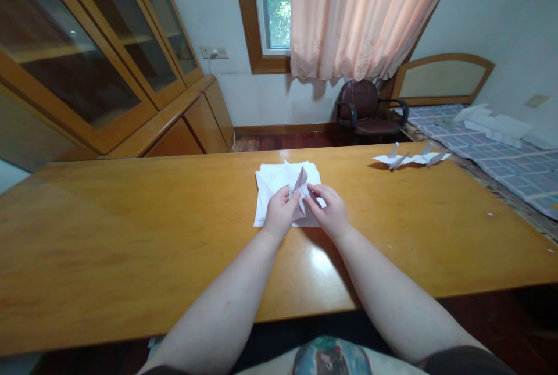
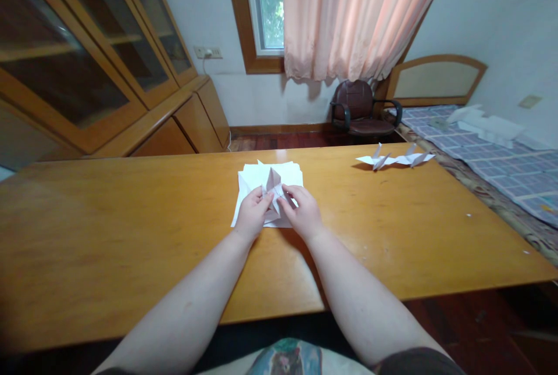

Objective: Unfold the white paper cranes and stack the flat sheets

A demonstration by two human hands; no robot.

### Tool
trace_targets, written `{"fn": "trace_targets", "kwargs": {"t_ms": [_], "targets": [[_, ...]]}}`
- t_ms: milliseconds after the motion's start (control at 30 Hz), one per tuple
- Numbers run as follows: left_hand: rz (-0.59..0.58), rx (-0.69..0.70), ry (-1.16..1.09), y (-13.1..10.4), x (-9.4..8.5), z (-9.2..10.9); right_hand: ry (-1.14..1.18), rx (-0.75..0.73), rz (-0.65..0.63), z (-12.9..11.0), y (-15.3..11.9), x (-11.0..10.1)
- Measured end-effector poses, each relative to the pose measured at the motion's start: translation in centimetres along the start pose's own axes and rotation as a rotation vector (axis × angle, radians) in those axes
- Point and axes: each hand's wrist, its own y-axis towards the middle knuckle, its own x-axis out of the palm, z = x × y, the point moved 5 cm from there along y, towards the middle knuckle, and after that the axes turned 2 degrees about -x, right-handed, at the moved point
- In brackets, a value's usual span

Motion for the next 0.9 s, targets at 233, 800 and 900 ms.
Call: {"fn": "trace_targets", "kwargs": {"t_ms": [233, 800, 900], "targets": [[0.004, 0.005, 0.026, 0.2, -0.2, -0.4, 0.036, 0.061, 0.017, 0.2, -0.2, -0.3], [-0.018, 0.000, 0.057, 0.2, -0.3, -0.6, 0.757, 0.742, -0.158, 3.1, -0.6, 2.3], [0.009, 0.035, 0.172, 0.4, -0.6, -0.3, 0.713, 0.773, -0.148, 3.7, -0.9, 2.2]]}}
